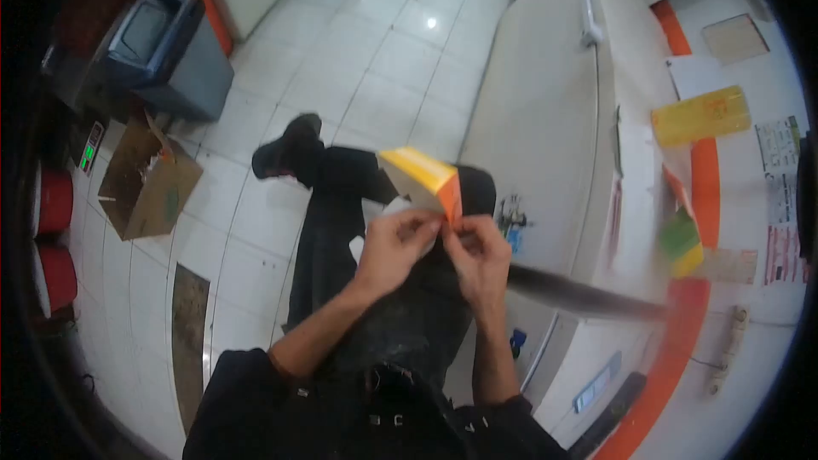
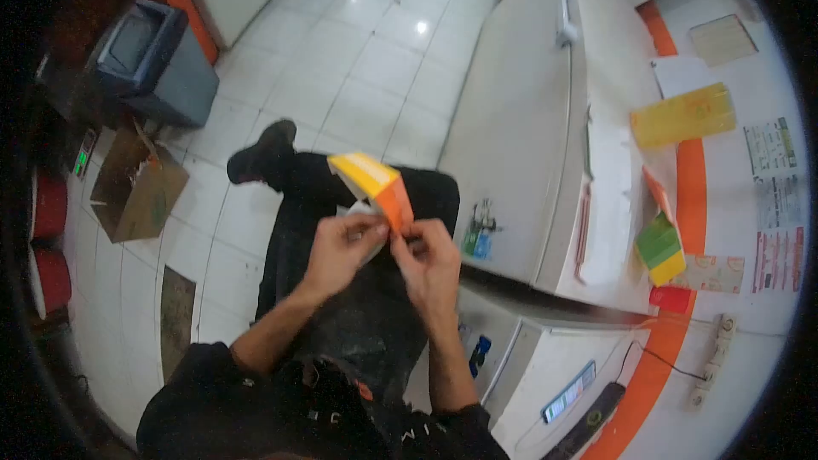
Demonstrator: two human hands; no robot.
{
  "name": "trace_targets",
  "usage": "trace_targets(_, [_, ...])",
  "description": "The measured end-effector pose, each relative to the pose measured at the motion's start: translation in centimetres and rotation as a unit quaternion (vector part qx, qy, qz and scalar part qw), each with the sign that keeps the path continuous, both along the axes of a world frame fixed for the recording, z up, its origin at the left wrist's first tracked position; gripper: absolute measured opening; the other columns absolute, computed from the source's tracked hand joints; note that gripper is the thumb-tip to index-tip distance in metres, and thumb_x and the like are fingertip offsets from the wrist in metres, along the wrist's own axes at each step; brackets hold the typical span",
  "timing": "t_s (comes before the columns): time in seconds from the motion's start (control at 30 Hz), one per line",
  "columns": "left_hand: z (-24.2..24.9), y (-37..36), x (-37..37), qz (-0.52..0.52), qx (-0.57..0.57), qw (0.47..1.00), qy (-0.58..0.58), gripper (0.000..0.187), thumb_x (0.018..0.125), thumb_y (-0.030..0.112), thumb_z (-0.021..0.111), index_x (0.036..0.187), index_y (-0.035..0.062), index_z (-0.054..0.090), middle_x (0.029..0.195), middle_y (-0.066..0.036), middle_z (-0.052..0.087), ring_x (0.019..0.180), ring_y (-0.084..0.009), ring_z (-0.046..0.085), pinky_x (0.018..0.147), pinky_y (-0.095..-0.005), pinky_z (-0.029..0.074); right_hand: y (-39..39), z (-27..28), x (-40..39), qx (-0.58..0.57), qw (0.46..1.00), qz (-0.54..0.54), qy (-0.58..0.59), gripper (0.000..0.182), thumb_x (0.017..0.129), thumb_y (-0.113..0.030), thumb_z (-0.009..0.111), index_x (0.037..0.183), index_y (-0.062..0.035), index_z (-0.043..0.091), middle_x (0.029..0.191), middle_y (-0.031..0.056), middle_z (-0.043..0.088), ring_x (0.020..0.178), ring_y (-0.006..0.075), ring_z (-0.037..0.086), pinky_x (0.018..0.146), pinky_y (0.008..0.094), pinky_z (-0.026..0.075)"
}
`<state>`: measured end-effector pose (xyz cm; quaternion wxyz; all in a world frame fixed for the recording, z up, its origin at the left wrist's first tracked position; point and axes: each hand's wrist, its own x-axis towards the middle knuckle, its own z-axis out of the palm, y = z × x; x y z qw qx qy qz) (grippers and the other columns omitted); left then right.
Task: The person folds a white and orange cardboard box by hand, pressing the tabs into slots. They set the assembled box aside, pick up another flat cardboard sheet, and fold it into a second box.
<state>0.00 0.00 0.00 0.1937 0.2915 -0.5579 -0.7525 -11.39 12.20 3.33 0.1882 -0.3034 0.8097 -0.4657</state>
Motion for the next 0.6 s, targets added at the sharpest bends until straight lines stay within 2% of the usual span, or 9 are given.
trace_targets(0.07, [0.7, 0.3, 0.5, -0.002, 0.087, 0.994, 0.059, 0.022, 0.101, 0.007, 0.072, 0.118, -0.007, 0.075, 0.108, -0.011, 0.078, 0.1, -0.0145, 0.072, 0.091, -0.0287, 0.058, -0.3, 2.2, 1.2, -0.035, 0.992, -0.038, -0.118, 0.014, 0.096, -0.006, 0.079, 0.101, 0.0032, 0.069, 0.092, 0.0043, 0.07, 0.073, 0.008, 0.065, 0.063, 0.0229, 0.051])
trace_targets(0.1, [-2.3, 0.7, -0.5, -0.009, 0.082, 0.994, 0.067, 0.021, 0.101, 0.006, 0.072, 0.117, -0.0071, 0.075, 0.107, -0.011, 0.078, 0.099, -0.0141, 0.072, 0.091, -0.0293, 0.058, 0.1, -0.3, 0.4, -0.021, 0.992, -0.043, -0.12, 0.014, 0.096, -0.006, 0.079, 0.101, 0.0032, 0.069, 0.092, 0.0043, 0.07, 0.073, 0.008, 0.065, 0.063, 0.0229, 0.051])
trace_targets(0.2, [-2.8, 1.1, -0.3, -0.011, 0.168, 0.981, 0.098, 0.021, 0.101, 0.006, 0.072, 0.117, -0.0065, 0.074, 0.108, -0.011, 0.077, 0.1, -0.0144, 0.072, 0.093, -0.0302, 0.06, 0.5, -1.0, 0.8, -0.046, 0.98, -0.07, -0.181, 0.015, 0.097, -0.006, 0.078, 0.103, 0.0052, 0.069, 0.094, 0.0059, 0.072, 0.078, 0.0092, 0.07, 0.067, 0.0222, 0.053])
trace_targets(0.4, [-5.3, 1.7, -0.3, -0.009, 0.208, 0.977, 0.051, 0.023, 0.101, 0.006, 0.072, 0.12, -0.0067, 0.072, 0.11, -0.012, 0.076, 0.101, -0.0158, 0.073, 0.093, -0.0289, 0.06, 1.9, -3.2, 0.6, -0.03, 0.975, -0.069, -0.208, 0.016, 0.097, -0.007, 0.077, 0.104, 0.0052, 0.069, 0.094, 0.0061, 0.073, 0.082, 0.0103, 0.071, 0.072, 0.0225, 0.054])
trace_targets(0.6, [-4.9, 1.6, -0.4, -0.018, 0.228, 0.972, 0.058, 0.024, 0.102, 0.008, 0.072, 0.121, -0.0056, 0.071, 0.109, -0.013, 0.076, 0.101, -0.0148, 0.074, 0.093, -0.028, 0.061, 1.8, -3.4, 0.9, -0.013, 0.98, -0.075, -0.183, 0.017, 0.098, -0.008, 0.077, 0.105, 0.0052, 0.069, 0.095, 0.0044, 0.073, 0.084, 0.0092, 0.069, 0.073, 0.0223, 0.054])
